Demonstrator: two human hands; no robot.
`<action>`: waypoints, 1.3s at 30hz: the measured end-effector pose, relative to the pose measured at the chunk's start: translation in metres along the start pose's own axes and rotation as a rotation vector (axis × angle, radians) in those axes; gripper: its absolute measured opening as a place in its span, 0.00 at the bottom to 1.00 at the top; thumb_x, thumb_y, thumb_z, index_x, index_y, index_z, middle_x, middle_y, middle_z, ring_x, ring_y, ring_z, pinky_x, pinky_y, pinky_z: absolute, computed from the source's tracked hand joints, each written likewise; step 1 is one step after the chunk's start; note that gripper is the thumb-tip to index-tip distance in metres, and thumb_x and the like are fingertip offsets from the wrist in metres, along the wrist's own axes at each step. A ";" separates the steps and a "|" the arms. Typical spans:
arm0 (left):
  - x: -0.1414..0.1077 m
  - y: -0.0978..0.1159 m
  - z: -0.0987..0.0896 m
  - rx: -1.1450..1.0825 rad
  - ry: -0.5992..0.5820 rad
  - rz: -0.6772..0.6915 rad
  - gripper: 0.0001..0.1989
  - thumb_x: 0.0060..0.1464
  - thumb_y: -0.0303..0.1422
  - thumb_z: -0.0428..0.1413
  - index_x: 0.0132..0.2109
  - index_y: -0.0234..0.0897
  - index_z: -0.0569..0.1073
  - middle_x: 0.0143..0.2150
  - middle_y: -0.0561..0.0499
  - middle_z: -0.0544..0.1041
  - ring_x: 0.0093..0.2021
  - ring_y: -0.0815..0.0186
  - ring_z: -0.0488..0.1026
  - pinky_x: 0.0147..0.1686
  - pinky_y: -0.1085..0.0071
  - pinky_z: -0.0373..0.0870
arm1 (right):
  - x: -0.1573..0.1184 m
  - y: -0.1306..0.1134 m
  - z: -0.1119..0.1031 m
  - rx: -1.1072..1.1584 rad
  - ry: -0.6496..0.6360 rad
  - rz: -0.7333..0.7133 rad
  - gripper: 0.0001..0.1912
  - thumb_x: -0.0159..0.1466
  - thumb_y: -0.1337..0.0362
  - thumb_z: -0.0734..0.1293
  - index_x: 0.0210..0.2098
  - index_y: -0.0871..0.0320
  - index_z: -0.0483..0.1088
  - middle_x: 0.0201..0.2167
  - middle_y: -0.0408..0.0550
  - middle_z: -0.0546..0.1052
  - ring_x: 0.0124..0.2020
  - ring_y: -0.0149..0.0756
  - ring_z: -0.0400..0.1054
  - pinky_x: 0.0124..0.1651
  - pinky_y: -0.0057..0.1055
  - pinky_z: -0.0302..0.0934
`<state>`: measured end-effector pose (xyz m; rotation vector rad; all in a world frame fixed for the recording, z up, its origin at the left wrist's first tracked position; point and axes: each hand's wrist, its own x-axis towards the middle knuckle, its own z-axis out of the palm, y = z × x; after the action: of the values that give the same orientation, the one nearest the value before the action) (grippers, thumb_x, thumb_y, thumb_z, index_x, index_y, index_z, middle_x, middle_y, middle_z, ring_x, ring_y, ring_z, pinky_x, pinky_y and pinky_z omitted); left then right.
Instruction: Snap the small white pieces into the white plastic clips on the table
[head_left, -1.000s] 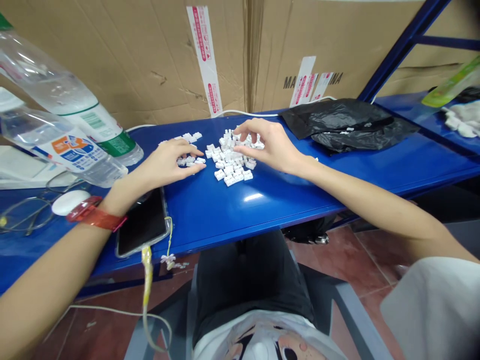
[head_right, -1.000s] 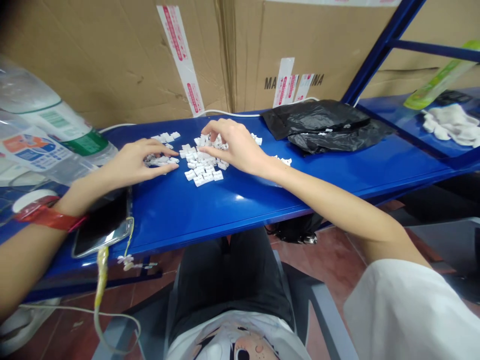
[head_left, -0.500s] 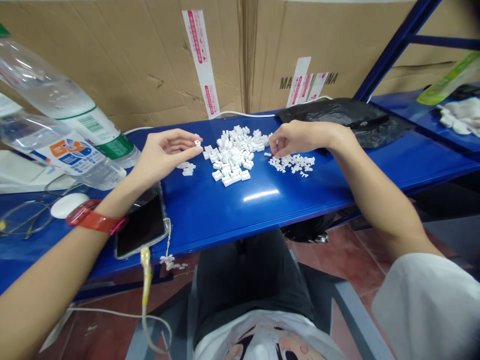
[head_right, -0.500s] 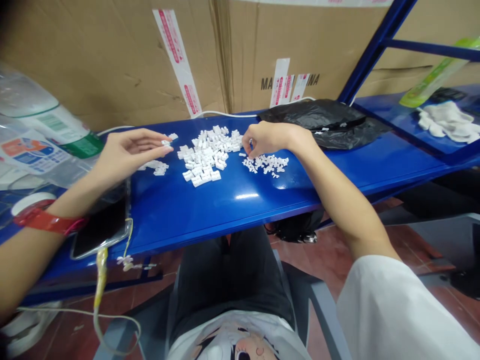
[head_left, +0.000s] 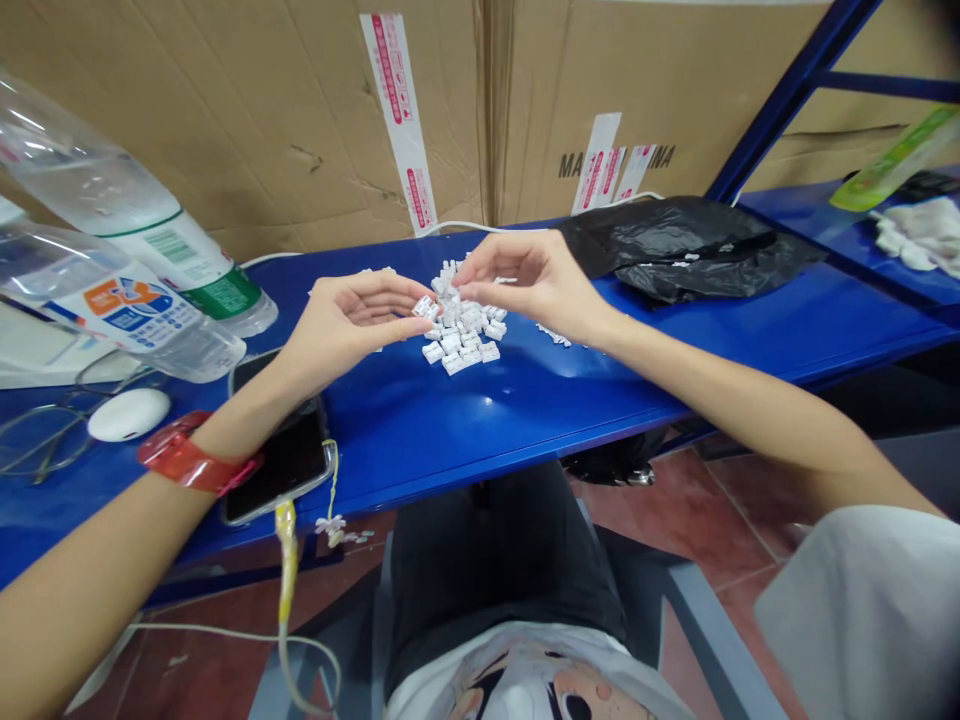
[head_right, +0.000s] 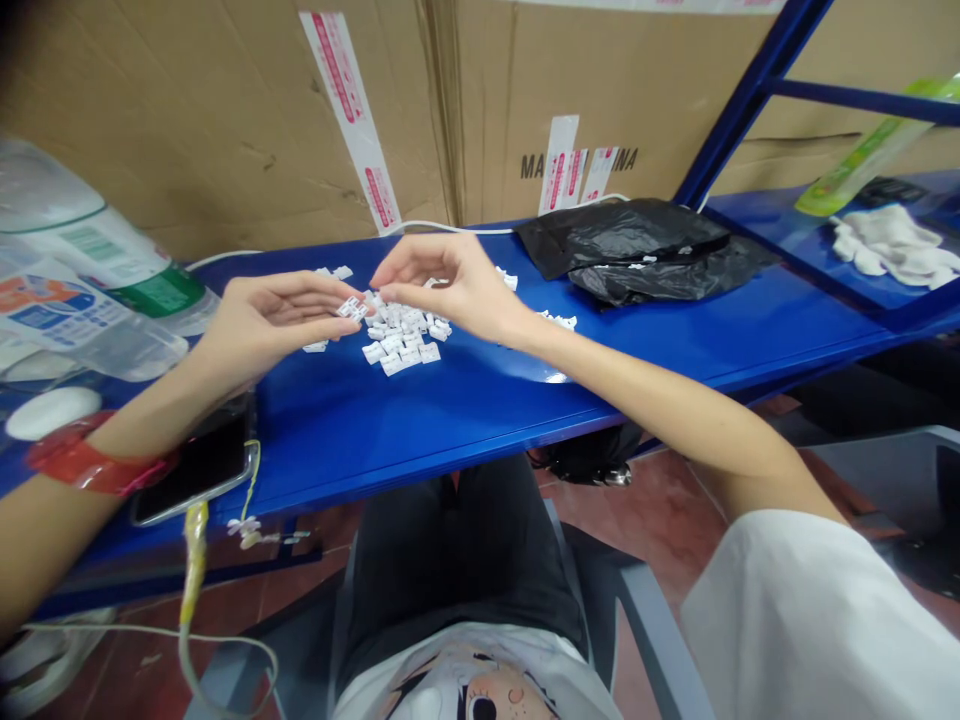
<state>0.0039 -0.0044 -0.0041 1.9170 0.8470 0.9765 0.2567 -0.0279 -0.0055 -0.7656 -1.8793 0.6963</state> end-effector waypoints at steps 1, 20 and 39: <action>-0.001 0.001 0.002 -0.007 -0.012 0.007 0.14 0.46 0.35 0.74 0.42 0.41 0.85 0.41 0.49 0.87 0.44 0.58 0.86 0.54 0.61 0.84 | -0.001 0.001 0.008 0.031 -0.003 -0.012 0.18 0.66 0.50 0.76 0.40 0.60 0.78 0.37 0.49 0.82 0.38 0.34 0.74 0.43 0.33 0.71; -0.004 0.004 0.012 -0.041 -0.043 0.048 0.14 0.49 0.33 0.72 0.43 0.37 0.84 0.39 0.49 0.87 0.40 0.60 0.84 0.50 0.59 0.84 | -0.005 0.008 0.023 0.228 0.010 0.061 0.17 0.62 0.51 0.79 0.36 0.59 0.80 0.33 0.45 0.82 0.36 0.32 0.74 0.44 0.32 0.68; -0.007 -0.003 0.012 0.072 -0.022 0.283 0.12 0.52 0.43 0.75 0.41 0.46 0.86 0.37 0.51 0.84 0.31 0.64 0.75 0.35 0.67 0.76 | -0.004 0.006 0.022 0.311 -0.067 0.209 0.19 0.59 0.56 0.81 0.41 0.58 0.74 0.32 0.41 0.80 0.37 0.31 0.74 0.42 0.30 0.68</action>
<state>0.0103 -0.0128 -0.0136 2.1461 0.6156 1.1000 0.2390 -0.0305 -0.0210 -0.7486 -1.7091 1.1283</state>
